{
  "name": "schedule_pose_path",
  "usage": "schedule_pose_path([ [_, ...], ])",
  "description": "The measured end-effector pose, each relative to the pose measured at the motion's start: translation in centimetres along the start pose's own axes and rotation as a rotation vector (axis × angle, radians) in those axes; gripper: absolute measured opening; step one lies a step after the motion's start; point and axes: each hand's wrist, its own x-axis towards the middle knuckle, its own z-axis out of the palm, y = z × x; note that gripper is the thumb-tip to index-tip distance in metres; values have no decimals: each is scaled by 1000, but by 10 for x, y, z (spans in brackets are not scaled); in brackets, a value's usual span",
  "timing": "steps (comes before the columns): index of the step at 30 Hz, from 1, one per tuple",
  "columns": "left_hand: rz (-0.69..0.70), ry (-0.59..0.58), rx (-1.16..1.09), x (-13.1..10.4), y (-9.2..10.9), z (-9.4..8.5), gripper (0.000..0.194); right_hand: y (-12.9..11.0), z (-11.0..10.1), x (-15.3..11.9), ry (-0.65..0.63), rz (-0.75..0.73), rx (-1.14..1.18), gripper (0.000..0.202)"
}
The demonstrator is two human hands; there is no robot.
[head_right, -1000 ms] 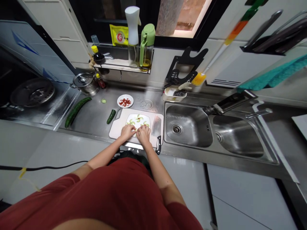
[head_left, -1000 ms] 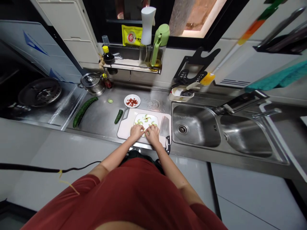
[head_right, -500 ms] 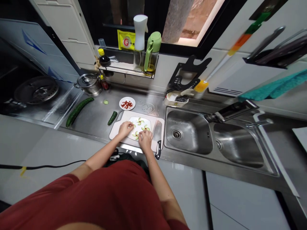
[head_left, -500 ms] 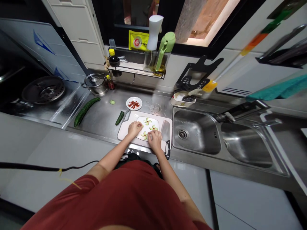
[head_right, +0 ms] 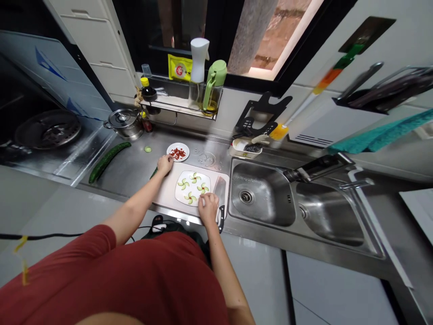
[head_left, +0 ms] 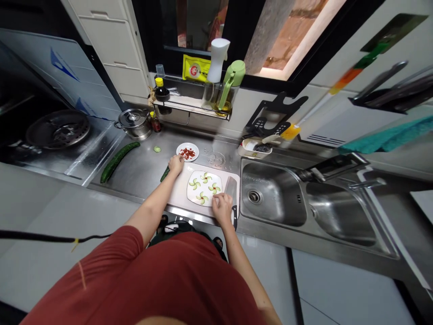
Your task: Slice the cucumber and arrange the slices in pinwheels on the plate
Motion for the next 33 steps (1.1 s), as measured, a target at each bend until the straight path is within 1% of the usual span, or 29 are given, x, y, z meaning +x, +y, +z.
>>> schedule_pose_path([
  [3, -1, -35, 72, 17, 1, -5, 25, 2, -7, 0, 8, -3, 3, 17],
  [6, 6, -76, 139, 29, 1, -7, 24, 4, -10, -1, 22, 2, 2, 17],
  [13, 62, -110, 248, 48, 6, 1, 23, 2, -9, -2, 35, 5, -11, 19],
  [18, -11, -168, 318, 57, 10, 6, 30, 3, -9, -1, 34, 29, -23, 17],
  [21, -24, -188, 328, 59, 13, 6, 35, 4, -11, -1, 28, 38, -24, 17],
  [26, -47, -162, 353, 60, 19, 8, 31, 2, -13, -1, 25, 48, -30, 17],
  [29, -62, -144, 328, 58, 19, 10, 27, 1, -14, -1, 19, 54, -34, 17],
  [31, -67, -91, 266, 54, 16, 11, 24, 1, -15, 0, 17, 59, -38, 17],
  [33, -51, 5, 129, 48, 12, 12, 21, 1, -15, 0, 14, 65, -38, 17],
])
